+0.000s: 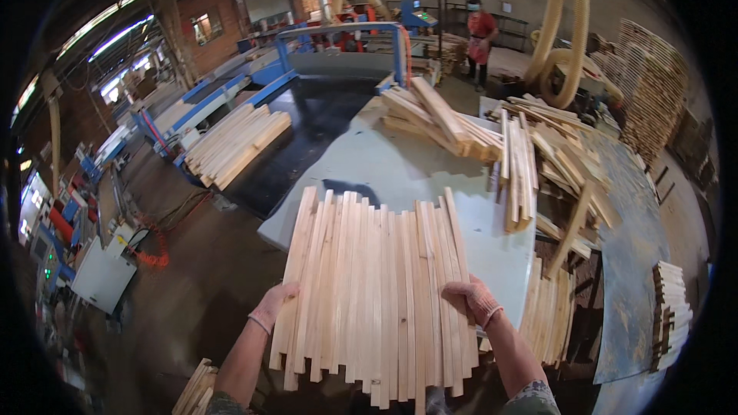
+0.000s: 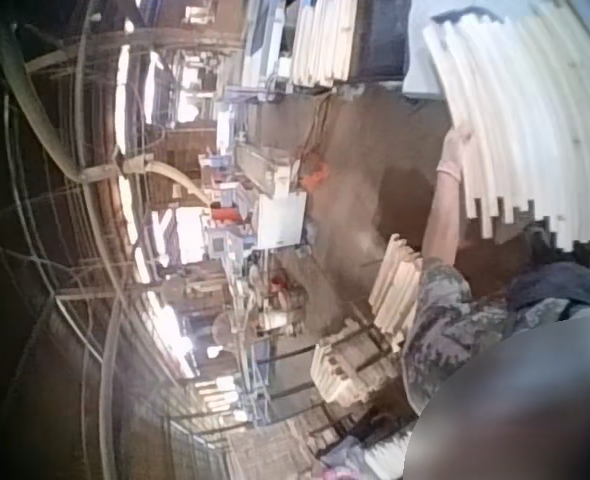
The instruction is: The person repeatedly picks up stacks of light-colored wooden planks from a metal table and carries them to a nearby machine. They place the planks onto the machine's conveyor belt and then return to the table to retrieve more planks, continuing this cycle.
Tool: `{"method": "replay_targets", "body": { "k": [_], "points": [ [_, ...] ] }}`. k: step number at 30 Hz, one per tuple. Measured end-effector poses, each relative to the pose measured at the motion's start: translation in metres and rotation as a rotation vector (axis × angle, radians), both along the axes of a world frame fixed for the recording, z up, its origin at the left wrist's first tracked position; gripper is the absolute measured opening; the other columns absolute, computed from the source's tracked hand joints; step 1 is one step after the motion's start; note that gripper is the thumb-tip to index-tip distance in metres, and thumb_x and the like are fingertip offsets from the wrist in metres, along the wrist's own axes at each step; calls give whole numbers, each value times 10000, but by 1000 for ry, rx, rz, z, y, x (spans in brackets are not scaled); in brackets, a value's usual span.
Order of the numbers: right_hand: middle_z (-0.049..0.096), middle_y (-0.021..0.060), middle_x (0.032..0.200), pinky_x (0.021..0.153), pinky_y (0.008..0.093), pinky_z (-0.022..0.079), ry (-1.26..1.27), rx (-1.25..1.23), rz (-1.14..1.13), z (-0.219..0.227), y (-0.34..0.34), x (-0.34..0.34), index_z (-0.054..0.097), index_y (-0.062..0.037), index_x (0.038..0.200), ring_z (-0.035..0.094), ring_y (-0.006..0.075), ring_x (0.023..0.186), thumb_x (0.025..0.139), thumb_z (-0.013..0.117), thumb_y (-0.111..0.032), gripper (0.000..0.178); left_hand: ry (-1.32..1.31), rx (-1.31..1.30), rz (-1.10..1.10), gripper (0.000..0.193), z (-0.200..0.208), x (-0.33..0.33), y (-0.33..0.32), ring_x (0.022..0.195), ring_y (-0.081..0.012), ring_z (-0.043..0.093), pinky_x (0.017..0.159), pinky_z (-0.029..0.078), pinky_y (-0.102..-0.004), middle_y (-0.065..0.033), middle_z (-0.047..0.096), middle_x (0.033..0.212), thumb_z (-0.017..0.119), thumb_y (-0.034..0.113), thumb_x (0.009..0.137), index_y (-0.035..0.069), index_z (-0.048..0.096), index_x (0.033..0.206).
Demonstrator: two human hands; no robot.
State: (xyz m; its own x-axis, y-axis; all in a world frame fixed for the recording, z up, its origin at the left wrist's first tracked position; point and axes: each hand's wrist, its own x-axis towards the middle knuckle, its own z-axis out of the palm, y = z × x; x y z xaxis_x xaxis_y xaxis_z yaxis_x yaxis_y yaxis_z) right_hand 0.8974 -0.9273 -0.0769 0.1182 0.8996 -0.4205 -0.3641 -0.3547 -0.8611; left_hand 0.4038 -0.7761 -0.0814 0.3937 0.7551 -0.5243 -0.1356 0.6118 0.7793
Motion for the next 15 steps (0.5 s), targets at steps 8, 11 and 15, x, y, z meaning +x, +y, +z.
{"method": "replay_targets", "body": {
  "k": [8,11,15],
  "points": [
    [730,131,1028,847,400,626,32,-34,-272,-9,119,-57,650,51,1180,731,258,905,914,727,-35,289,198,225,-105,737,16,-19,165,1112,-213,684,986,569,-391,-124,685,1287,734,363,963,-8,473,1544],
    [720,130,1050,849,412,620,72,-12,-250,-3,170,-79,636,39,1203,720,259,919,905,735,-62,330,647,400,-263,846,7,-29,241,1149,-278,708,1015,557,-398,-188,701,1318,755,548,930,-31,531,1504],
    [709,128,1061,861,415,612,45,-19,-377,-5,230,-99,620,24,1219,708,251,944,896,746,-88,364,1098,607,-543,983,47,-5,339,1283,-361,673,1074,523,-432,-275,691,1359,735,709,867,-27,568,1496]
  ]
}}
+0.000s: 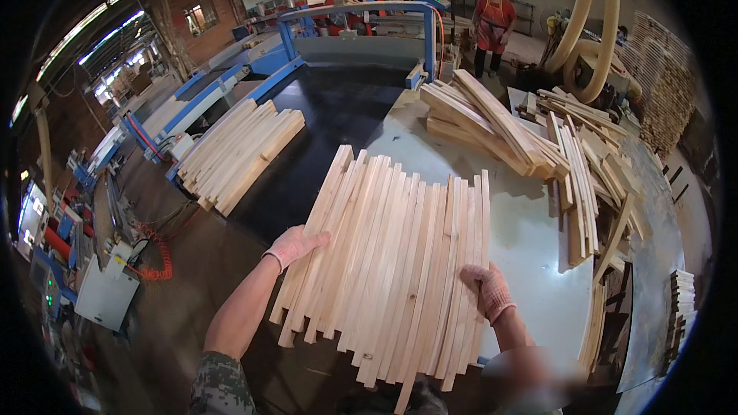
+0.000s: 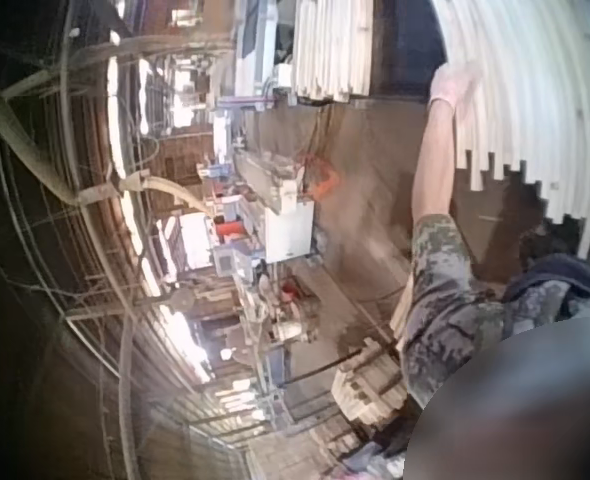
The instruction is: The person repeatedly picks up stacks of light-colored wooden planks from a metal table and carries them to a nearby machine. They place the planks onto the machine's conveyor belt and then return to the table to retrieve more planks, continuing this cycle.
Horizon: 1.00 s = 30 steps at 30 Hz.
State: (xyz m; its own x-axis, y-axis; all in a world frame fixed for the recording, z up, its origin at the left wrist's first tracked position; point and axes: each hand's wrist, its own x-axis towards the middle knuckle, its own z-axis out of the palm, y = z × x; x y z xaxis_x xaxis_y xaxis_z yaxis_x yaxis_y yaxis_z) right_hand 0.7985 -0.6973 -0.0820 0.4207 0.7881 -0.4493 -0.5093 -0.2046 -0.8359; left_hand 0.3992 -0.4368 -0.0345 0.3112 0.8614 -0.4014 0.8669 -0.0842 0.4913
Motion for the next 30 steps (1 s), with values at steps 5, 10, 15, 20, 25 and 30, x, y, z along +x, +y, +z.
{"method": "replay_targets", "body": {
  "k": [5,10,15,20,25,30],
  "points": [
    [710,126,1059,874,396,611,-33,-1,-43,11,97,-49,614,15,1200,713,241,961,894,762,-84,354,243,180,102,1220,6,9,95,1345,-412,623,1093,520,-485,-268,559,1533,667,849,816,41,333,1667],
    [722,135,1067,867,374,615,57,68,-96,-9,207,-97,604,4,1180,722,238,954,895,760,-47,328,350,341,6,1188,-11,-21,178,1605,-420,270,1295,233,-545,-288,268,1723,536,857,895,53,219,1710],
    [726,145,1072,867,384,621,64,79,-108,-14,297,-150,593,12,1212,730,244,954,882,782,-58,387,346,281,-96,1122,-7,-73,246,1664,-406,68,1342,33,-532,-245,103,1791,522,792,944,73,166,1729],
    [726,159,1112,867,412,631,56,133,-153,-12,328,-182,580,32,1280,738,270,959,870,799,-80,478,219,433,-309,1030,-1,-83,266,1648,-443,119,1333,76,-559,-280,180,1765,552,735,955,65,293,1694],
    [775,182,1117,869,410,619,-496,-254,25,-1,320,-170,641,29,1350,766,274,961,910,801,-490,699,26,543,-698,1011,-10,-46,215,1656,-423,115,1325,18,-585,-252,196,1772,547,770,945,126,336,1695],
    [480,300,1589,1137,460,484,-1142,-815,93,56,328,-225,511,3,1538,558,431,1395,836,759,-696,1021,-22,446,-771,904,-2,-52,200,1660,-401,117,1325,0,-575,-209,204,1783,522,723,992,186,346,1697]
  ]
}}
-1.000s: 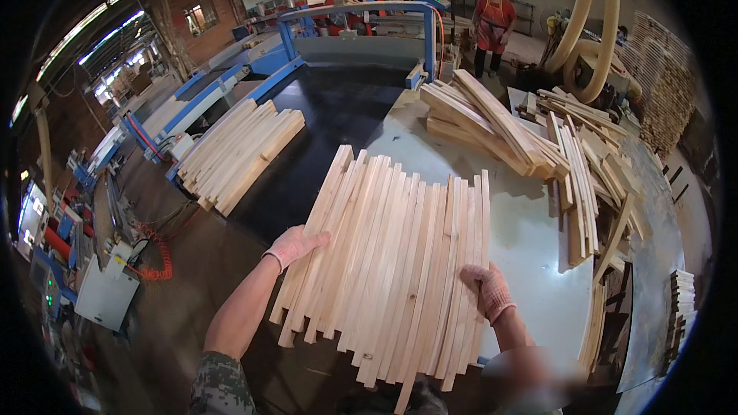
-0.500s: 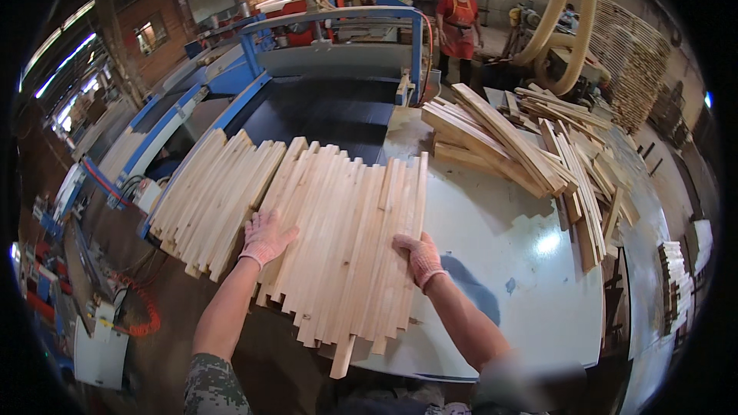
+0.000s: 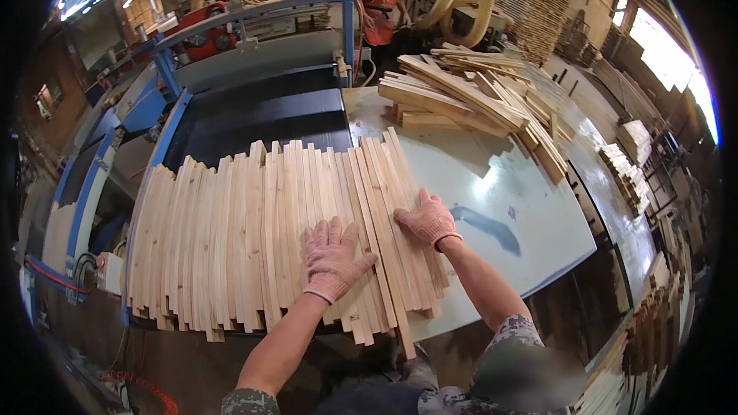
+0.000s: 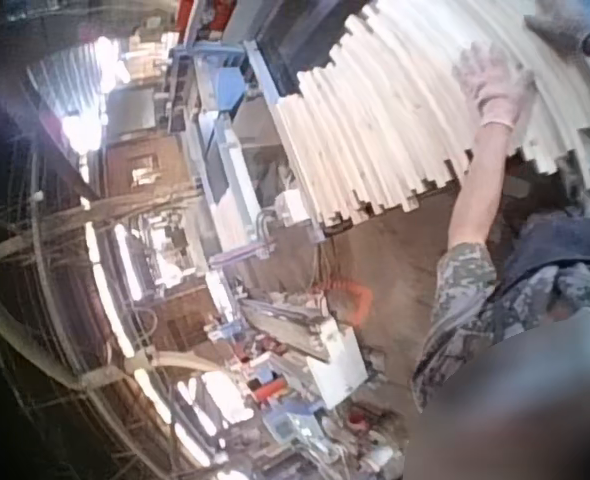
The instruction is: The person repeatedly picks up stacks of light-colored wooden planks from a metal table and carries them to a nearby machine. They place the planks onto the machine's conveyor belt and then return to the table to retrieve more planks, continuing this cycle.
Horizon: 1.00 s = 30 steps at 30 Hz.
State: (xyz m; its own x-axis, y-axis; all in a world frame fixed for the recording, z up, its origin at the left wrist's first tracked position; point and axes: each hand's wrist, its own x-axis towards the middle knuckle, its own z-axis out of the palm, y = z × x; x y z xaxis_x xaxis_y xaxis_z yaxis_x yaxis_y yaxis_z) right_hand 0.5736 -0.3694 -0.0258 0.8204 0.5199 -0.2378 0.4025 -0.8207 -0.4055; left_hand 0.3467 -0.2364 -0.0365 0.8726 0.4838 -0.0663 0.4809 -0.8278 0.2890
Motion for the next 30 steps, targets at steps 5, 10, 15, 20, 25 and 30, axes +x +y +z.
{"method": "replay_targets", "body": {
  "k": [5,10,15,20,25,30],
  "points": [
    [321,276,1713,1264,578,300,-236,-66,88,11,19,-61,365,-68,1664,289,484,1586,844,709,-728,1108,-39,-6,-33,862,-9,-2,1,1652,-417,137,1318,-29,-613,-196,246,1771,525,699,990,214,375,1687],
    [277,228,1756,1278,612,222,-226,-65,5,4,42,-65,415,-137,1659,197,471,1631,862,669,-721,1020,-29,22,-54,823,-7,-1,4,1642,-437,170,1315,6,-619,-201,251,1769,460,689,1011,227,378,1687],
    [307,217,1748,1269,555,252,-225,-2,-8,2,36,-56,449,-120,1633,210,449,1632,881,678,-663,956,55,73,-28,786,-4,5,0,1643,-408,191,1331,29,-576,-187,280,1762,450,678,1020,225,431,1662],
    [326,200,1744,1272,540,260,-243,-7,-10,0,7,-45,425,-110,1642,238,431,1627,884,701,-630,959,84,120,-50,836,-12,5,1,1644,-411,184,1332,41,-576,-190,274,1765,530,696,984,219,430,1663],
    [316,194,1750,1282,524,253,-229,-24,-30,4,-27,-15,442,-107,1633,234,421,1630,892,697,-613,933,59,106,-69,849,-18,5,-1,1645,-416,174,1337,35,-563,-192,258,1771,541,691,978,215,417,1669],
    [304,195,1755,1304,538,196,-208,-90,-46,16,-24,-19,411,-98,1645,191,415,1645,910,688,-584,923,67,119,-59,847,-15,4,-4,1646,-416,165,1339,24,-558,-195,254,1771,524,677,992,200,392,1679]
  ]
}}
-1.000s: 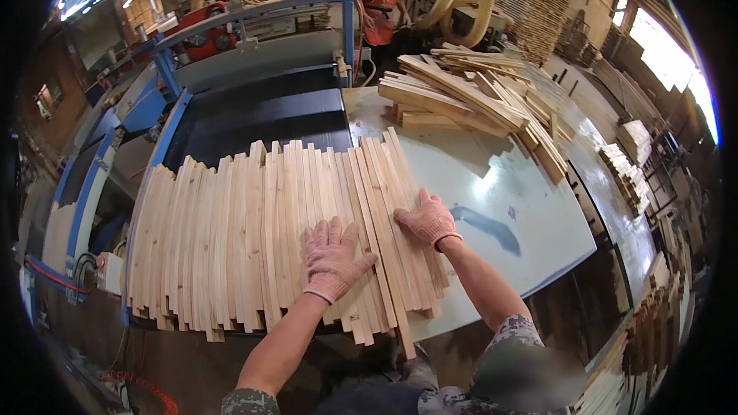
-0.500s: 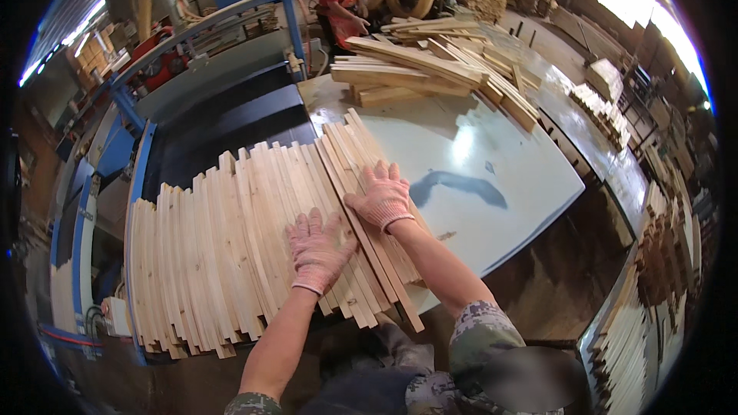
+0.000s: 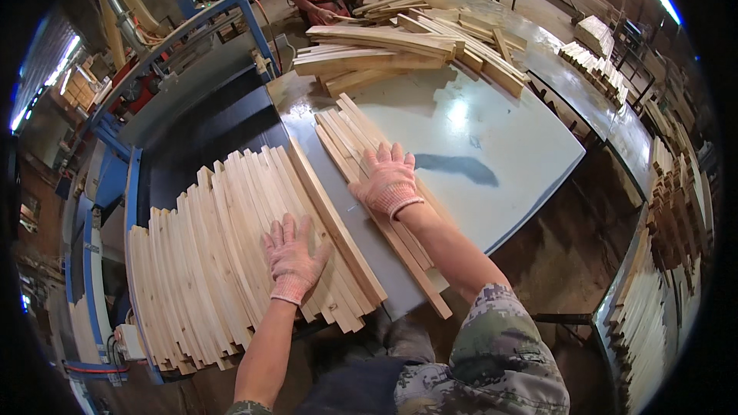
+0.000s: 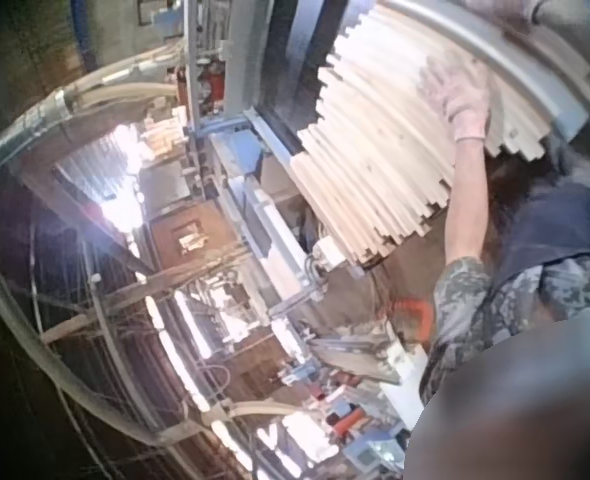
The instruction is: The person repeatedly picks up stacks of light-colored wooden planks from a metal table and carries them to a nearby machine. They place the planks onto the machine's conveyor belt and then return to the table to retrieve more planks, continuing this cycle.
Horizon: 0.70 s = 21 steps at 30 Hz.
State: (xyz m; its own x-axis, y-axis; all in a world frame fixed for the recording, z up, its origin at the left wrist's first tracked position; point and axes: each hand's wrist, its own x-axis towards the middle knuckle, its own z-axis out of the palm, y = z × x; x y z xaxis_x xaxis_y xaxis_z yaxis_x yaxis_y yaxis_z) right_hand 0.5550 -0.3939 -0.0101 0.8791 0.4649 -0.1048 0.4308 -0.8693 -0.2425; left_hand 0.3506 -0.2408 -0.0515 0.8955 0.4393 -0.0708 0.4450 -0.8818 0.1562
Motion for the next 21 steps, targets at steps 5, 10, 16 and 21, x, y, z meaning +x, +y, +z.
{"method": "replay_targets", "body": {
  "k": [5,10,16,21],
  "points": [
    [654,211,1391,1087,469,520,-145,274,353,-8,25,-40,448,-65,1581,633,370,1297,973,672,-459,759,12,-67,-14,842,10,-1,7,1642,-382,192,1344,69,-515,-218,288,1747,564,632,995,164,391,1673],
    [730,261,1238,917,532,587,106,118,240,-37,56,-67,344,-38,1609,744,404,1099,989,567,-278,701,-393,-221,-23,771,17,-68,68,1596,-408,313,1326,212,-494,-247,385,1692,717,450,969,78,476,1600],
    [761,266,1106,896,539,581,104,218,125,-65,60,-63,332,-63,1654,742,442,1031,1035,543,-315,701,-846,-274,231,627,10,-221,186,1479,-384,485,1250,386,-482,-232,540,1554,748,135,958,-18,520,1522],
    [766,266,1073,874,556,589,-115,89,200,-78,70,-58,361,-64,1640,758,433,985,1048,503,-295,652,-636,-1,564,704,28,-374,277,1512,-389,437,1267,346,-487,-223,493,1607,752,216,955,2,474,1566]
  ]
}}
